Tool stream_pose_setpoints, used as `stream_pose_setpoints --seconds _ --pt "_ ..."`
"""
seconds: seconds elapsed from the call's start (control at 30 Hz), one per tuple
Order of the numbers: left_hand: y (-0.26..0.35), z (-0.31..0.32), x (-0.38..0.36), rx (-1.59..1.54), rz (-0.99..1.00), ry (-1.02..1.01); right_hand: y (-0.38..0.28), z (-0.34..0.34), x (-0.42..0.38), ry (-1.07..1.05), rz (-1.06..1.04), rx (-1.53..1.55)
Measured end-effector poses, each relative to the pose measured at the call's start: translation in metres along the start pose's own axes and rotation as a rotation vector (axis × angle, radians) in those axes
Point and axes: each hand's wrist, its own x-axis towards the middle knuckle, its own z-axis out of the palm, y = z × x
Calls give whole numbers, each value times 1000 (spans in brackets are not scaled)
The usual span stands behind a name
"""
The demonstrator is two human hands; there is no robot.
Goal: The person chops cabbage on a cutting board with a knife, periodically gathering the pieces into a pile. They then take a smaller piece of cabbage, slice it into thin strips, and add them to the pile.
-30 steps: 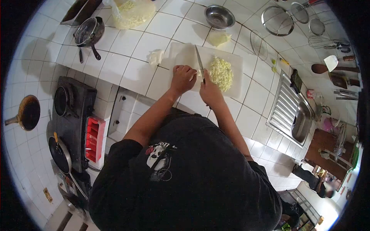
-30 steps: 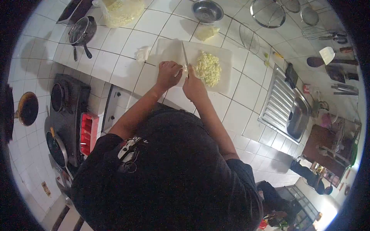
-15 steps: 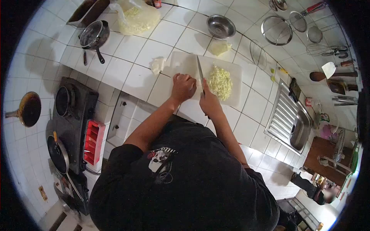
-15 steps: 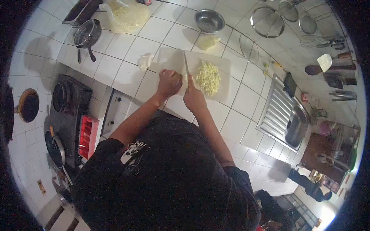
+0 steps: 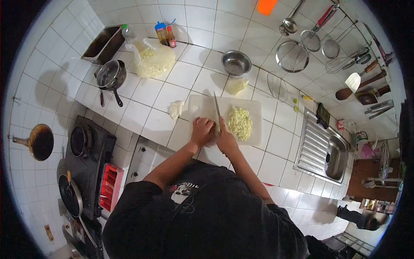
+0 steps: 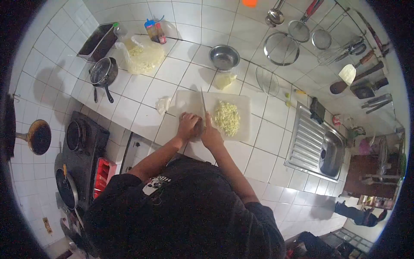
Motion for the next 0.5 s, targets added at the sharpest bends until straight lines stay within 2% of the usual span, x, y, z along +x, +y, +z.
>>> stream_pose_setpoints --seconds 0.1,0.13,0.2,0.27,0.33,0.4,0.43,0.5 --pt "2 -7 -1 -93 4 19 -34 -44 -8 -211 152 107" --pt "2 -6 -1 -97 -2 19 -28 -32 -7 -212 159 108" --pt "0 0 0 -113 -7 14 -17 -9 -4 -32 15 9" --pt "-7 11 -2 -123 -23 92 -11 -7 -2 -66 23 -10" --pt "-1 6 -3 -140 -28 76 -28 -30 -1 -107 22 -30" --pt "-2 3 -5 -144 -28 55 -64 -67 -7 -324 243 162" --pt "-2 3 -4 -135 -22 35 -45 -45 -3 -205 89 58" --pt "-4 4 -2 -128 -17 18 -16 -4 -1 -125 53 30"
